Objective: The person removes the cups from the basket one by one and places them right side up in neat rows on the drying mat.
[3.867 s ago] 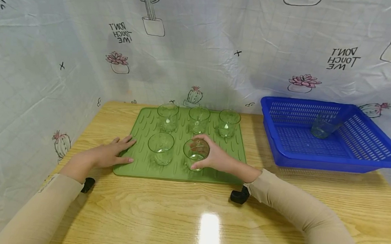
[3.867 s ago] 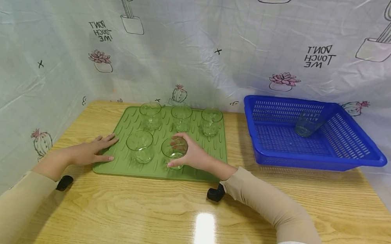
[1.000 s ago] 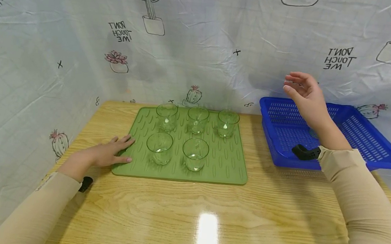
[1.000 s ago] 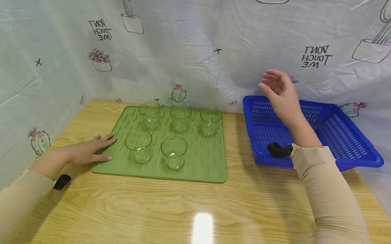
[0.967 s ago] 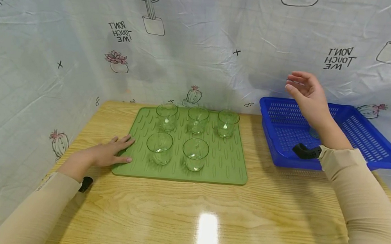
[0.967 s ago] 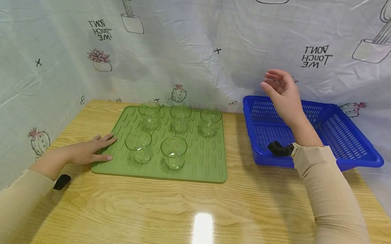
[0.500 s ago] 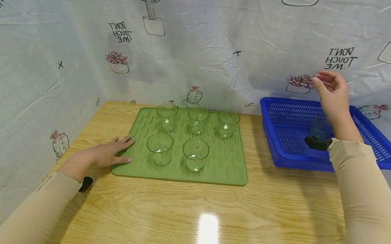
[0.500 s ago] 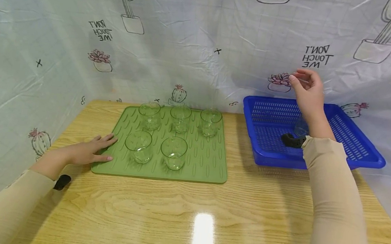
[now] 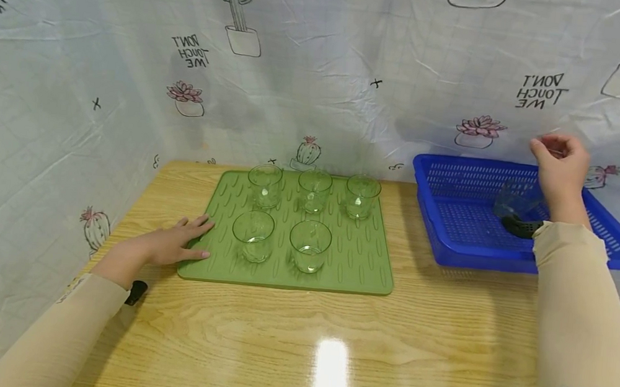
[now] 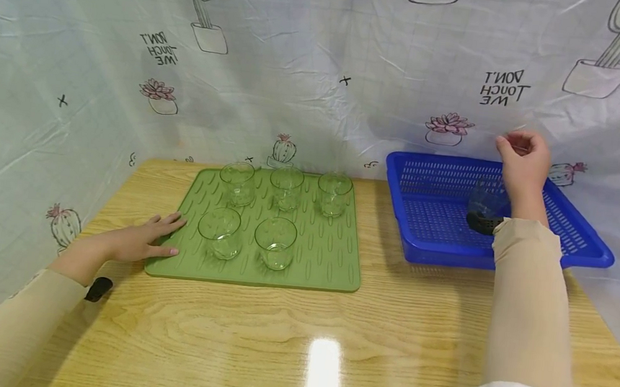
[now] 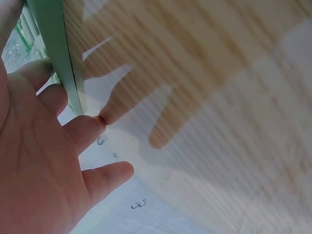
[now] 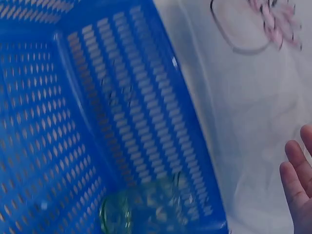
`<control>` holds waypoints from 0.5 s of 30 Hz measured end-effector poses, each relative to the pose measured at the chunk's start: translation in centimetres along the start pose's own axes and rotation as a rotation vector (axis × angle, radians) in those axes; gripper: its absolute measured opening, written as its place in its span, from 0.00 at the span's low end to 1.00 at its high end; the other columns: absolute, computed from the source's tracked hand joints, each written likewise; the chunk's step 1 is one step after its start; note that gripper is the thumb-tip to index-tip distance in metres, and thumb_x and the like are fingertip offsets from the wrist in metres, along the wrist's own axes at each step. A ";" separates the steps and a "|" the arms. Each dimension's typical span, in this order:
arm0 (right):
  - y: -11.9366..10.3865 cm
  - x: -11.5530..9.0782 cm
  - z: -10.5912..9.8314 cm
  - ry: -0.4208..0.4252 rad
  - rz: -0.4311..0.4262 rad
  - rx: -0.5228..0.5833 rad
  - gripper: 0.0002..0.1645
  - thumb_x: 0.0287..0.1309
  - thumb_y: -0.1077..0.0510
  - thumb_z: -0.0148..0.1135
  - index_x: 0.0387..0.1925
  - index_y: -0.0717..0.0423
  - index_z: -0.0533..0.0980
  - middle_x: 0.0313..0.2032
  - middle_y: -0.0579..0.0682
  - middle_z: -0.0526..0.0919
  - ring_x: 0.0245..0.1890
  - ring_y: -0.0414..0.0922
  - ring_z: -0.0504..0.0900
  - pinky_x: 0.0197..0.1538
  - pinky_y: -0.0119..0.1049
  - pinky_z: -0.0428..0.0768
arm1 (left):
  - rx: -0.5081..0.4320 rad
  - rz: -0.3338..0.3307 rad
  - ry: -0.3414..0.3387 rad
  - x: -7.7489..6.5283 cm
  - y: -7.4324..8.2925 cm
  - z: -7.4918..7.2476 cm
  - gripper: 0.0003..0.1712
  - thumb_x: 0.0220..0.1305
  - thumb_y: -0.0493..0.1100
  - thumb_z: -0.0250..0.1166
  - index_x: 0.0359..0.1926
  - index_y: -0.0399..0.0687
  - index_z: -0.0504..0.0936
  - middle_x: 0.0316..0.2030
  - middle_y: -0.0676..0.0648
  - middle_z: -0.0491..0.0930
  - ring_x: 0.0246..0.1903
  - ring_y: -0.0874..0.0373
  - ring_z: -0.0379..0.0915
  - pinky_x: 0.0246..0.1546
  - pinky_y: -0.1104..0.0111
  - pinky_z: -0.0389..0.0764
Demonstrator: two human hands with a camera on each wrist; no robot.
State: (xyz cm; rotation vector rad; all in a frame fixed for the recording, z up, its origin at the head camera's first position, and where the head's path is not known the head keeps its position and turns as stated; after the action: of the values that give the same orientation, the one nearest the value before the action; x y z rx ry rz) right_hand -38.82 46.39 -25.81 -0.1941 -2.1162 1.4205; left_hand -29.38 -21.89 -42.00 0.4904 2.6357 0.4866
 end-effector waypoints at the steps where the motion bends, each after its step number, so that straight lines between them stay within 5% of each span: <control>1: 0.4 0.1 -0.2 0.001 0.016 -0.017 0.04 0.71 0.49 0.63 0.43 0.33 0.76 0.39 0.27 0.73 0.41 0.25 0.72 0.51 0.23 0.68 | 0.000 -0.001 0.000 0.0 0.0 0.0 0.52 0.74 0.63 0.60 0.82 0.38 0.47 0.80 0.31 0.36 0.74 0.23 0.26 0.61 0.20 0.35; 9: 3.4 0.0 -1.0 -0.049 0.130 -0.140 0.08 0.71 0.43 0.61 0.48 0.30 0.73 0.40 0.25 0.70 0.42 0.23 0.70 0.62 0.30 0.70 | 0.006 0.001 -0.002 0.0 -0.1 -0.1 0.52 0.74 0.63 0.60 0.82 0.38 0.47 0.79 0.30 0.36 0.74 0.23 0.26 0.60 0.20 0.35; 12: 4.2 -0.2 -0.8 -0.103 0.147 -0.237 0.24 0.71 0.38 0.59 0.62 0.39 0.72 0.45 0.26 0.70 0.49 0.28 0.71 0.68 0.37 0.69 | 0.006 0.000 -0.005 0.0 -0.1 -0.1 0.52 0.74 0.63 0.59 0.82 0.38 0.47 0.79 0.30 0.36 0.74 0.23 0.26 0.60 0.20 0.35; 15: 4.8 -0.3 -0.5 -0.153 0.146 -0.342 0.42 0.71 0.35 0.55 0.74 0.57 0.64 0.59 0.42 0.73 0.63 0.46 0.70 0.72 0.50 0.66 | 0.007 -0.001 -0.007 0.0 -0.1 -0.1 0.52 0.74 0.63 0.59 0.82 0.38 0.47 0.79 0.30 0.36 0.74 0.23 0.26 0.60 0.20 0.35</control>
State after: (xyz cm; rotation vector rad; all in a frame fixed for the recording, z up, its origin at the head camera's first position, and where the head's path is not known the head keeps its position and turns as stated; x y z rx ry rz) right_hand -39.21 48.72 -30.06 -0.3889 -2.5089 1.1731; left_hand -29.42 -22.03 -41.99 0.4920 2.6313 0.4751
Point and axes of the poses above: each hand's wrist, its own x-axis towards the middle knuckle, its own z-axis out of the palm, y = z × x, the point moved 10 cm from there along x, towards the middle knuckle
